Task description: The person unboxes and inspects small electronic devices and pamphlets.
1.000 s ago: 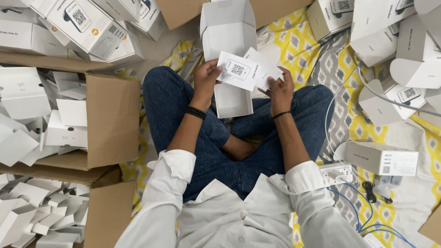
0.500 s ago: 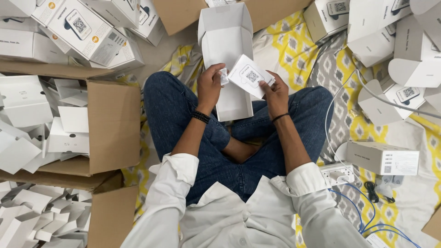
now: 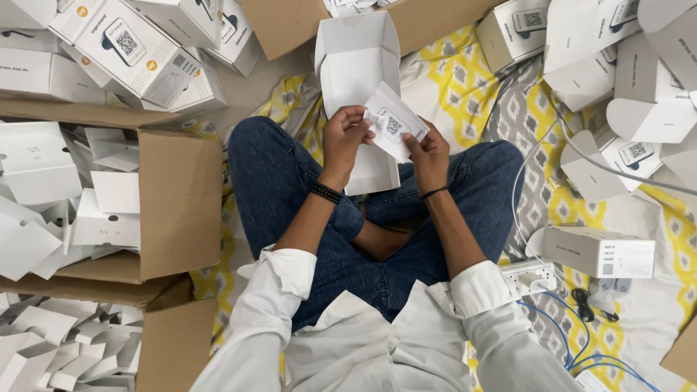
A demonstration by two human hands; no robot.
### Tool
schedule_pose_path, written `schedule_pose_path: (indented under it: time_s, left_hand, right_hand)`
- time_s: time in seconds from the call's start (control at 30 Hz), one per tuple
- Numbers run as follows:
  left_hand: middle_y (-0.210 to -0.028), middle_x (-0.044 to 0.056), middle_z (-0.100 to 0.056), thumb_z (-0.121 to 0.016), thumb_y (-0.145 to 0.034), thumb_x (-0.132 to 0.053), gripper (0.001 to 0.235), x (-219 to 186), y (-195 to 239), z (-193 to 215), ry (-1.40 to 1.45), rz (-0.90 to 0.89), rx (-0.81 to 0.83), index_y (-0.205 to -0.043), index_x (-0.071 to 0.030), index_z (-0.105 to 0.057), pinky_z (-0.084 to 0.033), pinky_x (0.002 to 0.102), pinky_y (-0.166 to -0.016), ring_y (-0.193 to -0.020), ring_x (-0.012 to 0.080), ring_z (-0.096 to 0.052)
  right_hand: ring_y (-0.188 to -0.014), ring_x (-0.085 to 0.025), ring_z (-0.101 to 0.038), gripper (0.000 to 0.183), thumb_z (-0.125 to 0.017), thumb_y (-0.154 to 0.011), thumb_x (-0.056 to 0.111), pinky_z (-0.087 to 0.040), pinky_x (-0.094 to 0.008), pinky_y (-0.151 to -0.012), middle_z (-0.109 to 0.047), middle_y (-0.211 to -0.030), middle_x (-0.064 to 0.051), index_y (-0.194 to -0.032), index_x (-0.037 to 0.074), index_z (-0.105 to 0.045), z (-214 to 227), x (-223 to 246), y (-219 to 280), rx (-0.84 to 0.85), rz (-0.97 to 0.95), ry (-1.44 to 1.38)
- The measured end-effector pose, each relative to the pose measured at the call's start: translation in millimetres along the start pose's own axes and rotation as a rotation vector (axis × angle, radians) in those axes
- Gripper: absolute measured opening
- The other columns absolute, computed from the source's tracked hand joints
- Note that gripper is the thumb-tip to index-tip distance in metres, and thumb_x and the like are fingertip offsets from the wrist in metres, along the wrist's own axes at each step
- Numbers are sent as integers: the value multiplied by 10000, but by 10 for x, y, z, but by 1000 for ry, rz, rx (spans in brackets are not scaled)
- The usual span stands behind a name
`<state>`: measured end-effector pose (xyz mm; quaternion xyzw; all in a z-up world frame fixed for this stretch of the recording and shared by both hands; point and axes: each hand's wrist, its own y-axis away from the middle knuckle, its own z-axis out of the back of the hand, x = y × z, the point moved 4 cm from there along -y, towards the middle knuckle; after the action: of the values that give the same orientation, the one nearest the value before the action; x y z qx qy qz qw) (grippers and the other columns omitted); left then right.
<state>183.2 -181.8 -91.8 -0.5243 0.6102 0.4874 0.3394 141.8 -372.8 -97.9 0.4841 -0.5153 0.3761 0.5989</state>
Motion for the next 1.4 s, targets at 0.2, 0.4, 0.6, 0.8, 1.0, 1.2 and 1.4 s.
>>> schedule_pose_path:
  time_s: [0.2,0.4,0.6,0.8,1.0,1.2,1.4]
  left_hand:
    - [-873,76,-723,-729,-938,-68,134,-139,135,-165,-239,-14,176,-1029,26,-705,-555,228,-600,-689,86,-669]
    - [-859,16,-726,-703,-952,-130,128,-283,18,102,-300,-166,45,-1022,-30,-741,-522,215,-593,-667,58,-622]
    - [-894,5,-651,-674,-1012,-136,167,-134,-211,564,11,-166,-133,-1115,-7,-694,-480,224,-636,-705,71,-547]
    - [-1071,48,-653,-629,-987,-179,277,159,-324,700,50,16,-273,-1216,-24,-641,-517,275,-730,-889,132,-608]
    - [-1436,166,-527,-652,-966,-219,514,194,-298,635,-372,-194,-195,-1414,-20,-499,-467,390,-1073,-1315,291,-536]
    - [-1551,197,-471,-553,-988,-309,644,97,-301,501,-246,13,-56,-1544,-31,-384,-354,395,-1166,-1417,323,-465]
    - [-1597,145,-413,-413,-1043,-402,647,117,-270,443,-102,-22,82,-1586,-58,-341,-340,412,-1185,-1468,285,-403]
  right_hand:
    - [-841,-51,-664,350,-683,-1006,76,-544,-198,-701,-742,-1019,-43,-1342,-8,-632,-258,175,98,98,71,22]
    - [-765,-76,-649,226,-694,-1016,82,-520,-212,-642,-753,-960,-71,-1214,-26,-692,-228,224,-84,-17,49,29]
    - [-746,-125,-735,190,-632,-1014,95,-602,-240,-591,-764,-935,-85,-1174,-7,-649,-405,589,-136,-123,-37,-151]
    - [-848,-188,-730,252,-617,-1024,79,-618,-270,-648,-724,-1092,-110,-1265,17,-583,-696,572,-671,-53,-45,-421]
    - [-1301,-274,-568,565,-535,-1045,327,-499,-424,-1052,-516,-1456,-140,-1521,117,-315,-885,867,-1541,86,57,-217]
    - [-1489,-301,-358,806,-435,-1009,626,-324,-456,-1193,-347,-1634,-144,-1587,86,-278,-518,48,-1384,34,-148,333]
    - [-1452,-281,-433,971,-232,-948,787,-324,-428,-1195,-475,-1576,-121,-1593,72,-361,-312,7,-798,297,-236,-170]
